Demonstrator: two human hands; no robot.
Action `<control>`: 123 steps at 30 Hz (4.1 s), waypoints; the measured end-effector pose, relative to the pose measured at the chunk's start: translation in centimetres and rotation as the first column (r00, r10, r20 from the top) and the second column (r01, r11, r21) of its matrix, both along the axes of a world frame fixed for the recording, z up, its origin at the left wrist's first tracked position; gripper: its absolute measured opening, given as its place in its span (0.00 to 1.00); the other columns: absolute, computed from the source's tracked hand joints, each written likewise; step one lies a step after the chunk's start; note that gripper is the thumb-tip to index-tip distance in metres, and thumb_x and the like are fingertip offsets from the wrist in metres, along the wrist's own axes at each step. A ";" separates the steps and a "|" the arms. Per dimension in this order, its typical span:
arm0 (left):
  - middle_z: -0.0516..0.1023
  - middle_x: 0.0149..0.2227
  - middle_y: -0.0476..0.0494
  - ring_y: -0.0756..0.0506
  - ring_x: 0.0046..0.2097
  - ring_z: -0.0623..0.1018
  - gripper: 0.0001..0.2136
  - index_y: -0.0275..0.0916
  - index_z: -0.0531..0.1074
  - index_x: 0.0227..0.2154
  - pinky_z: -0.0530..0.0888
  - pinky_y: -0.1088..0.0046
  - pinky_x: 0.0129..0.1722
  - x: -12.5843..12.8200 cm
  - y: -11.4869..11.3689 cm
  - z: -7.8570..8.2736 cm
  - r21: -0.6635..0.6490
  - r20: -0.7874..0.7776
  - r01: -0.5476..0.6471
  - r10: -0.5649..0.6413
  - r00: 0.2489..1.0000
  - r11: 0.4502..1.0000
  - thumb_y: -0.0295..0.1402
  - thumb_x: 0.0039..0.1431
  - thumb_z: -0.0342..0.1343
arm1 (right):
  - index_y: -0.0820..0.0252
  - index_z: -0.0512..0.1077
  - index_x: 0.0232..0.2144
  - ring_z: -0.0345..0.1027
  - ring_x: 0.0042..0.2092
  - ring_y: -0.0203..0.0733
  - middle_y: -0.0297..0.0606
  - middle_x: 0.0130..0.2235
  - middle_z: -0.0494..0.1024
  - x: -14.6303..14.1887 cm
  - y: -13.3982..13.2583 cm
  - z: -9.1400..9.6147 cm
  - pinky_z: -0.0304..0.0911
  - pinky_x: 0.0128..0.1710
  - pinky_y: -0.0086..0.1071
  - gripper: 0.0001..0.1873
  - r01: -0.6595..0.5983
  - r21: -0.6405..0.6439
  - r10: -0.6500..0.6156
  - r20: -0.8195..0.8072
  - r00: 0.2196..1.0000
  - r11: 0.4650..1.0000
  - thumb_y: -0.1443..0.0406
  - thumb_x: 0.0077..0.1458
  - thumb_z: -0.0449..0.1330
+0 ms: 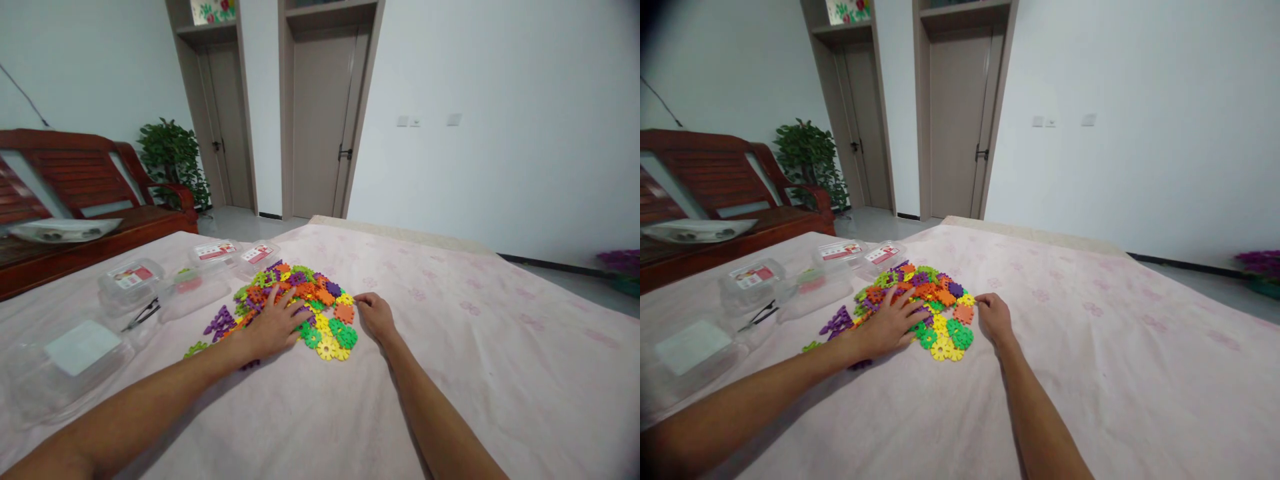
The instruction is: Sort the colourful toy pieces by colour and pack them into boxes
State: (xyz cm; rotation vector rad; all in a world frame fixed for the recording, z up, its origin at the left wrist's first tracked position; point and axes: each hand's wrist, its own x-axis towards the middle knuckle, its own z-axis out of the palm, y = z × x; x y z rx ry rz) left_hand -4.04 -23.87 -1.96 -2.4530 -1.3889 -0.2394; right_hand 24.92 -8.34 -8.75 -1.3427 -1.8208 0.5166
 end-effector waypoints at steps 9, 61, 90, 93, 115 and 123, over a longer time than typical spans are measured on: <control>0.75 0.60 0.37 0.31 0.67 0.64 0.22 0.48 0.74 0.56 0.50 0.34 0.66 -7.2 2.5 -0.1 0.089 0.012 -0.193 0.193 0.981 0.977 0.26 0.61 0.52 | 0.58 0.81 0.36 0.74 0.44 0.43 0.38 0.40 0.82 -0.1 -0.3 0.3 0.65 0.47 0.34 0.16 -0.002 0.020 0.002 -0.003 1.000 1.000 0.66 0.52 0.53; 0.71 0.63 0.33 0.34 0.62 0.71 0.24 0.44 0.66 0.64 0.65 0.46 0.58 -2.6 7.7 -1.9 -0.225 0.320 -0.630 0.667 0.673 0.743 0.40 0.69 0.39 | 0.58 0.79 0.33 0.73 0.45 0.40 0.37 0.40 0.80 -0.5 -0.6 0.5 0.63 0.48 0.31 0.14 -0.016 0.021 0.014 0.080 0.997 1.000 0.71 0.52 0.53; 0.47 0.73 0.25 0.30 0.73 0.49 0.45 0.40 0.42 0.73 0.47 0.38 0.67 -2.8 -0.9 -4.9 -0.348 0.318 -0.442 0.548 0.774 0.827 0.56 0.60 0.52 | 0.56 0.80 0.33 0.72 0.45 0.40 0.36 0.40 0.80 -0.6 -0.7 0.7 0.63 0.47 0.31 0.15 -0.004 -0.018 0.006 0.080 0.997 1.000 0.72 0.52 0.53; 0.43 0.74 0.23 0.28 0.74 0.45 0.44 0.40 0.44 0.73 0.49 0.37 0.66 -0.4 1.3 -5.4 -0.283 0.423 -0.440 0.523 0.740 0.852 0.52 0.60 0.54 | 0.56 0.79 0.33 0.73 0.44 0.41 0.37 0.40 0.80 -0.6 -0.7 0.7 0.63 0.47 0.31 0.16 -0.004 -0.010 0.004 0.063 0.998 1.000 0.73 0.52 0.53; 0.50 0.74 0.34 0.28 0.74 0.46 0.34 0.49 0.63 0.66 0.40 0.34 0.68 5.7 1.3 -2.4 -0.049 0.165 0.058 -0.049 0.985 0.997 0.49 0.57 0.60 | 0.58 0.79 0.33 0.71 0.45 0.40 0.37 0.39 0.79 -0.7 -1.2 1.0 0.62 0.48 0.30 0.16 -0.008 -0.015 0.009 0.048 0.999 1.000 0.74 0.51 0.53; 0.62 0.69 0.33 0.28 0.72 0.55 0.29 0.47 0.70 0.62 0.44 0.35 0.68 5.9 7.8 -1.5 0.079 0.154 -0.106 0.093 0.984 0.991 0.49 0.59 0.60 | 0.58 0.79 0.32 0.71 0.44 0.41 0.39 0.39 0.78 -0.7 -1.2 1.1 0.63 0.48 0.32 0.15 -0.017 -0.001 0.017 0.029 0.999 1.000 0.74 0.52 0.53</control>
